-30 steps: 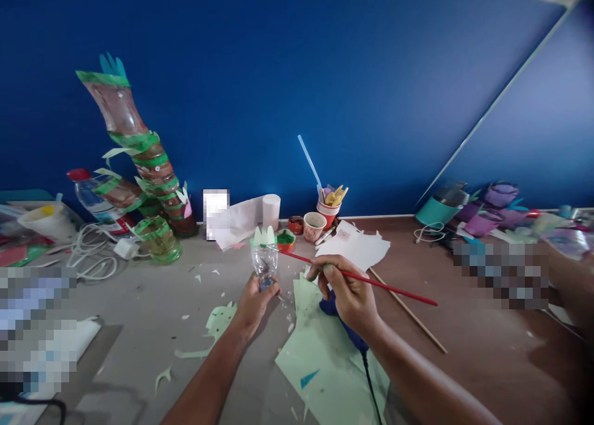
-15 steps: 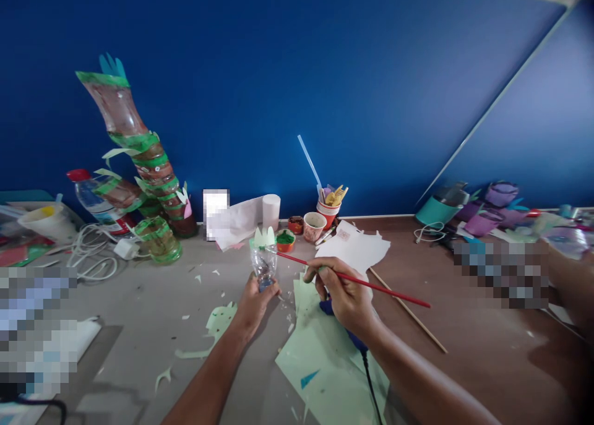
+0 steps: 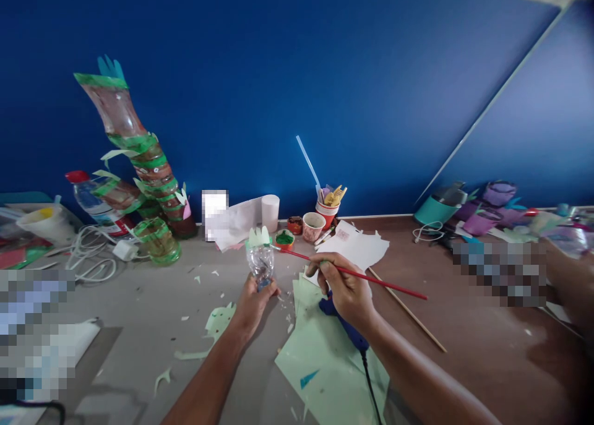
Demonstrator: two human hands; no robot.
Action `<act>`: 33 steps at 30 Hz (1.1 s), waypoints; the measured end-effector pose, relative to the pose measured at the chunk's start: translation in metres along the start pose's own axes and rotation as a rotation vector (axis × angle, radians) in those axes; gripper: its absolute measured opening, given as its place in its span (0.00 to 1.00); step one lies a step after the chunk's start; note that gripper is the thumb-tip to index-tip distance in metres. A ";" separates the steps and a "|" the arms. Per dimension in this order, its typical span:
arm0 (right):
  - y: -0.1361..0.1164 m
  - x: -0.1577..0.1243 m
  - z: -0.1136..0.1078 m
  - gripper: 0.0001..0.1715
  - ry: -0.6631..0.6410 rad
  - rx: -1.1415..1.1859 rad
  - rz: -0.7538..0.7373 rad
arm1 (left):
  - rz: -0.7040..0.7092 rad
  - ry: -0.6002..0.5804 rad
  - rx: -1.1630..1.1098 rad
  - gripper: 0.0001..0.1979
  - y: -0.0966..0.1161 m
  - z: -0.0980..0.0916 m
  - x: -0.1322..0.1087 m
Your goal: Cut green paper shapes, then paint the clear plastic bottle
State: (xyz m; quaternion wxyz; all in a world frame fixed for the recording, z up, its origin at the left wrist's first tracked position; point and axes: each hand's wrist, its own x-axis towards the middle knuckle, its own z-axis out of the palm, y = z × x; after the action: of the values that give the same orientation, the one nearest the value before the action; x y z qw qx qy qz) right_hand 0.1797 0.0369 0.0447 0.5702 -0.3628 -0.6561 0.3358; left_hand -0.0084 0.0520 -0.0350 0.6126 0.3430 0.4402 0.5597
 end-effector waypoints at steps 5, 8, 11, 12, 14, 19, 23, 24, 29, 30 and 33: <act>-0.008 0.001 -0.004 0.13 0.010 0.029 -0.020 | -0.031 0.010 -0.038 0.16 0.002 0.001 -0.001; -0.010 -0.001 -0.003 0.13 -0.026 0.030 -0.027 | -0.022 0.010 -0.033 0.17 0.001 0.001 0.000; -0.009 -0.004 -0.001 0.12 -0.065 0.001 -0.030 | -0.017 0.011 -0.015 0.17 0.000 0.001 0.001; -0.008 -0.005 -0.001 0.12 -0.073 -0.014 -0.033 | -0.017 0.009 -0.010 0.17 0.000 0.001 0.001; -0.008 -0.005 -0.001 0.12 -0.089 -0.047 -0.041 | -0.008 0.004 -0.004 0.17 0.001 0.002 0.001; -0.007 -0.006 -0.001 0.14 -0.114 -0.100 -0.031 | -0.007 0.005 0.003 0.16 0.003 0.004 0.000; -0.005 -0.005 0.000 0.15 -0.120 -0.107 -0.029 | -0.013 0.019 0.001 0.16 0.003 0.003 -0.001; -0.004 -0.005 0.000 0.15 -0.114 -0.107 -0.031 | -0.012 0.017 0.001 0.16 0.003 0.003 -0.001; -0.003 -0.001 0.000 0.15 -0.076 -0.108 -0.018 | -0.011 0.007 -0.012 0.16 0.003 0.002 -0.001; -0.003 -0.001 -0.001 0.14 -0.069 -0.107 -0.015 | -0.009 0.004 -0.020 0.16 0.002 0.002 0.000; -0.004 0.000 -0.003 0.13 -0.032 -0.098 -0.012 | -0.007 -0.009 -0.042 0.16 0.001 0.001 0.001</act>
State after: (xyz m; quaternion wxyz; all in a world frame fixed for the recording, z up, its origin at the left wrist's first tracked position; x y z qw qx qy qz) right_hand 0.1823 0.0349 0.0486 0.5432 -0.3812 -0.6828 0.3057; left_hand -0.0082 0.0528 -0.0336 0.6237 0.3310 0.4266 0.5652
